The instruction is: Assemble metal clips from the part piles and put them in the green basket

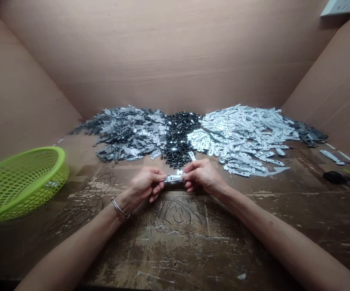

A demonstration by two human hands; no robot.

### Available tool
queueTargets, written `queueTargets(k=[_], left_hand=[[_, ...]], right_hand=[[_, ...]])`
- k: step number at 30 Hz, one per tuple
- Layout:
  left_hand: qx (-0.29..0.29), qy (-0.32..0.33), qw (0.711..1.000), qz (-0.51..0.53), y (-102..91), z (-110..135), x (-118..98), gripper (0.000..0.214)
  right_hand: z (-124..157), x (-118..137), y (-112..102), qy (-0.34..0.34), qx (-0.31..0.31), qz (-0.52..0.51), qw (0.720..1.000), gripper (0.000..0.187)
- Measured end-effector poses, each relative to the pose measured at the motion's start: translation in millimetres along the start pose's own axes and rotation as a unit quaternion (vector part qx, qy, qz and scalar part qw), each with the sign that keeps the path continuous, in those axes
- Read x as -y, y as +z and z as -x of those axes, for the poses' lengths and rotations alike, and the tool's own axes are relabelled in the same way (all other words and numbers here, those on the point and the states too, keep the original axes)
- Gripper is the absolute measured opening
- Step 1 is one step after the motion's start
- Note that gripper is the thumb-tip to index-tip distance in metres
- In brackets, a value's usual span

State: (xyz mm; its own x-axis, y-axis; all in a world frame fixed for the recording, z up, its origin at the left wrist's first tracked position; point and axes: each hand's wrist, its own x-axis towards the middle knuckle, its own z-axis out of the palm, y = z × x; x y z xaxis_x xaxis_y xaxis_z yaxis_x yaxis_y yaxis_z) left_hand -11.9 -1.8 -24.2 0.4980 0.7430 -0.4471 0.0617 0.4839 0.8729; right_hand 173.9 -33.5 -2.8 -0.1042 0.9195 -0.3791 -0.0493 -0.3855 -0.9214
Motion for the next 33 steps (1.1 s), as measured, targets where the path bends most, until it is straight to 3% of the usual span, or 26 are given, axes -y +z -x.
queueTargets(k=[9,18,25,28,33], left_hand=[[0.009,0.04,0.999,0.02,0.9,5,-5,0.011],[0.023,0.063,0.998,0.016,2.7,5,-4,0.015],[-0.022,0.114,0.991,-0.063,9.3,10,-5,0.031],[-0.037,0.108,0.989,-0.097,14.4,11,-4,0.039],[-0.003,0.128,0.989,-0.078,24.9,15,1,0.027]], right_hand=[[3,4,1,-0.046,-0.053,0.048,0.996,0.012],[10,7,11,-0.042,-0.053,0.038,0.997,0.015],[16,13,19,-0.101,-0.082,0.16,0.978,0.023],[18,13,22,-0.114,-0.08,0.191,0.972,0.025],[25,12,28,-0.139,-0.044,0.174,0.974,0.028]])
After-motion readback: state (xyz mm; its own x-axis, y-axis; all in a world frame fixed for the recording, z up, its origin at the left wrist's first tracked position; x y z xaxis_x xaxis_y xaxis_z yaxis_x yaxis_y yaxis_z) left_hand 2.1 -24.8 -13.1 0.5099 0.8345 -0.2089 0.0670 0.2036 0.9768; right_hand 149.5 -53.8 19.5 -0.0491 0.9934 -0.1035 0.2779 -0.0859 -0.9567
